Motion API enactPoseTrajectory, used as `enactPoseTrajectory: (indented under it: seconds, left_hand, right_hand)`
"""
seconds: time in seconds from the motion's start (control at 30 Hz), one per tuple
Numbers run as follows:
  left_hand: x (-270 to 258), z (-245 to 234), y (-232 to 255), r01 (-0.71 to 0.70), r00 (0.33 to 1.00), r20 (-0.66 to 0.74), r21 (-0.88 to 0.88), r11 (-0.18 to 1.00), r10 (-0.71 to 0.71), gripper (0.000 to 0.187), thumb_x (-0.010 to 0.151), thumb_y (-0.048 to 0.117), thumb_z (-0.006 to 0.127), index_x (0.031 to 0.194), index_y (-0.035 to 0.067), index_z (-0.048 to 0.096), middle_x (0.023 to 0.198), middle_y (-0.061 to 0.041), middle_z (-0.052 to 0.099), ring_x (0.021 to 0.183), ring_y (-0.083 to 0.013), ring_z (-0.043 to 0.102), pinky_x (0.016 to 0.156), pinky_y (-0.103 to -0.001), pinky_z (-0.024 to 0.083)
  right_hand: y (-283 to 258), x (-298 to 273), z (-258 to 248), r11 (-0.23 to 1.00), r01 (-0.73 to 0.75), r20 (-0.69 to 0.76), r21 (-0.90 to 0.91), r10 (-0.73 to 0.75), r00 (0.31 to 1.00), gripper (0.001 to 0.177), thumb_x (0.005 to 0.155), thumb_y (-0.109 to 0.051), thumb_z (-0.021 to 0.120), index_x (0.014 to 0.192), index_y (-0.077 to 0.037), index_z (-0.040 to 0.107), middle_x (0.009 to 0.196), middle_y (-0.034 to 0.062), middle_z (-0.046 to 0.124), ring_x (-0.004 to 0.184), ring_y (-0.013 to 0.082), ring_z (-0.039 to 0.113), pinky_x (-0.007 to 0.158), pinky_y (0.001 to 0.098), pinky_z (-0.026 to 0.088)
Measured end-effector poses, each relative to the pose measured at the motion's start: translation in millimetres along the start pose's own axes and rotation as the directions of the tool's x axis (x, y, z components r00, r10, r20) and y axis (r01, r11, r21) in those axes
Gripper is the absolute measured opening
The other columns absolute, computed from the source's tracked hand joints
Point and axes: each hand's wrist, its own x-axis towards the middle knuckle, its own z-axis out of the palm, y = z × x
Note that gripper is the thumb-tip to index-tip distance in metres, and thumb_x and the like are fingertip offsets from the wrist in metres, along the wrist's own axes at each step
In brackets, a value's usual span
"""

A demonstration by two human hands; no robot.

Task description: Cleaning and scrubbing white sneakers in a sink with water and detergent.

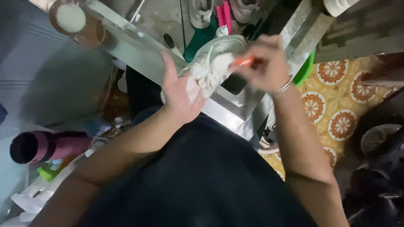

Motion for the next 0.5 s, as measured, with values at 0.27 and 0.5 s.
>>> enactPoseTrajectory:
  seconds: [0.27,0.5]
  left_hand:
    - [-1,9,0,-0.022,1.0,-0.018,0.045,0.999,0.023,0.115,0.092,0.085,0.032,0.158,-0.009,0.037,0.158,-0.021,0.05,0.147,-0.0328,0.049,0.127,-0.042,0.035]
    - [-2,9,1,-0.031,0.999,-0.024,0.107,0.994,0.033,0.115,0.094,0.084,0.032,0.161,-0.01,0.036,0.159,-0.021,0.049,0.147,-0.0329,0.048,0.127,-0.041,0.035]
  right_hand:
    - [-5,-11,-7,0.995,0.104,0.01,0.013,-0.104,0.995,0.023,0.081,-0.029,0.097,0.09,-0.021,0.077,0.086,-0.0031,0.071,0.084,0.0151,0.062,0.089,0.0379,0.035]
    - [9,-21,-7,0.992,0.051,-0.006,0.111,-0.051,0.999,0.022,0.081,-0.031,0.095,0.09,-0.021,0.077,0.092,-0.0051,0.073,0.089,0.0134,0.065,0.087,0.0371,0.036]
